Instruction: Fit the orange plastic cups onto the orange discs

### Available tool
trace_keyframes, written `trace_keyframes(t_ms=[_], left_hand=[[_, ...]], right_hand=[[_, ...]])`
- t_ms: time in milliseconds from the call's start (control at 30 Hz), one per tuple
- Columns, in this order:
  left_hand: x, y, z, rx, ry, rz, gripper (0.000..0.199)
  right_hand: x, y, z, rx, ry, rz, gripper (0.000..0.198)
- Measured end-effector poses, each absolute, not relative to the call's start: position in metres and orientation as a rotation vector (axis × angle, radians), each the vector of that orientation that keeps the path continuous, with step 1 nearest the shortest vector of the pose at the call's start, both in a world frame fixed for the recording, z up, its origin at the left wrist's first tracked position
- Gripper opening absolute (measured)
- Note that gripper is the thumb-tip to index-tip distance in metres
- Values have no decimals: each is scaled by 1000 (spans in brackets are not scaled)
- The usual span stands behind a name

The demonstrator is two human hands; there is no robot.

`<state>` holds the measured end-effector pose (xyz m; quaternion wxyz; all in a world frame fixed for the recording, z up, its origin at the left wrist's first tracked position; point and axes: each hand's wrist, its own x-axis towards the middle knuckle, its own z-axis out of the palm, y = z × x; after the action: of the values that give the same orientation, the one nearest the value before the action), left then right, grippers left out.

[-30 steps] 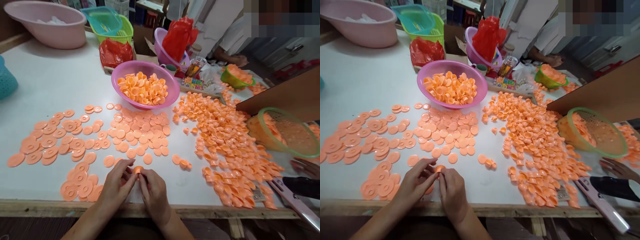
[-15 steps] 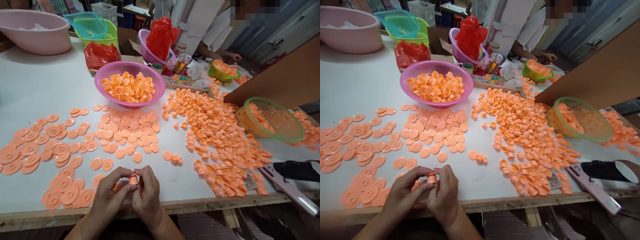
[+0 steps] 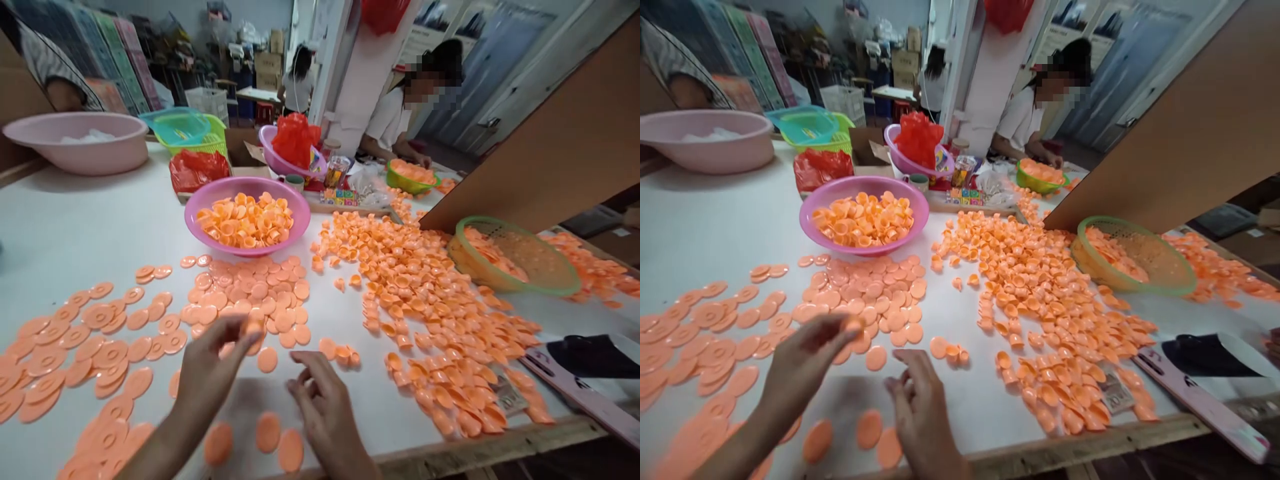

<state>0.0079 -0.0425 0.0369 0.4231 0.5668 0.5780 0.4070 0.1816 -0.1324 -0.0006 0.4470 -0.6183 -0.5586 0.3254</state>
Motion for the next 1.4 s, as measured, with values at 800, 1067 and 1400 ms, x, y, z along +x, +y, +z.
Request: trace_keyframes(t_ms=[800,1067,1400], left_hand=[[-88,-67,-17,2207,1506,445,24],[-37,-85,-20,2303,1369,471,22],[-40,-84,-23,2229,1326,493,12]], right_hand=[[292,-140,-18,-1908,-875,693,38],[230,-138,10,-1502,-594,1180,41],[142,-111,-14,-1632,-1267,1037,22]])
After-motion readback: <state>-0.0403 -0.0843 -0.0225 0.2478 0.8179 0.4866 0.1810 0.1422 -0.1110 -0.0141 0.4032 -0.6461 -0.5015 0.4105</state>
